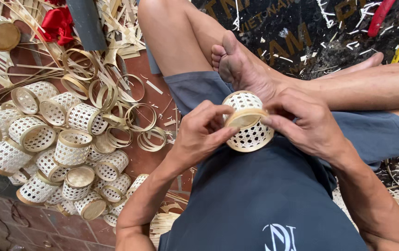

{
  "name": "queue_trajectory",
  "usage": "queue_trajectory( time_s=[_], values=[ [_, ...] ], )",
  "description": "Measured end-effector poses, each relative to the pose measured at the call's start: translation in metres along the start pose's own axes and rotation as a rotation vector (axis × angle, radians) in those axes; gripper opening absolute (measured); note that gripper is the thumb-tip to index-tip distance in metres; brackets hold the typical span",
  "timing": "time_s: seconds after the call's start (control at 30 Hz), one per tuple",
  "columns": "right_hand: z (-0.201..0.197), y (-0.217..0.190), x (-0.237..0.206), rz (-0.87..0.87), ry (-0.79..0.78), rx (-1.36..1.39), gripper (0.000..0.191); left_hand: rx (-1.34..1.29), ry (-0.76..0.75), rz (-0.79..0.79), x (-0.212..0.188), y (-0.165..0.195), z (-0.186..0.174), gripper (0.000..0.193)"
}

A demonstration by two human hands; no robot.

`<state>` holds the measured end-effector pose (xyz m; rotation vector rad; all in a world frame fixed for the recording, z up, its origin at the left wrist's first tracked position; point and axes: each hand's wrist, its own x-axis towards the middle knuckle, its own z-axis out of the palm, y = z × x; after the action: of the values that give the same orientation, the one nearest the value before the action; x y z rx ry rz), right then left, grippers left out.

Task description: The person sits on the floor assembling a woven bamboo basket. They press a wooden rim ring into the basket mouth using a gray PVC pipe as a form, trim a bamboo strip by hand, cut it with pliers, and fit and press the rim band around the basket edge.

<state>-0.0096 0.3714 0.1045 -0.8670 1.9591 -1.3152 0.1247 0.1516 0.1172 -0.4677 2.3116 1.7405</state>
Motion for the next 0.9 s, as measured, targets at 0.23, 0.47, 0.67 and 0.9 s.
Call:
queue_trajectory(
  time_s=[0.23,0.47,0.67,0.9],
  values=[
    [0.0,-0.01,-0.027,0.142,-0.104,0.084,0.025,0.092,0.069,0.174,-0.028,0.005,0.01,0.029],
    [0.011,-0.004,-0.042,0.079,0.015,-0.026,0.023,0.273,0.114,0.29,-0.03,0.004,0.021,0.035],
    [0.018,0.03,-0.026,0.349,0.156,0.47,0.019,-0.06,0.105,0.071,-0.004,-0.005,0.008,0.028],
    [0.028,0.042,-0.021,0.399,0.187,0.611,0.025,-0.52,0.09,-0.212,0.006,-0.022,0.001,0.029]
  ],
)
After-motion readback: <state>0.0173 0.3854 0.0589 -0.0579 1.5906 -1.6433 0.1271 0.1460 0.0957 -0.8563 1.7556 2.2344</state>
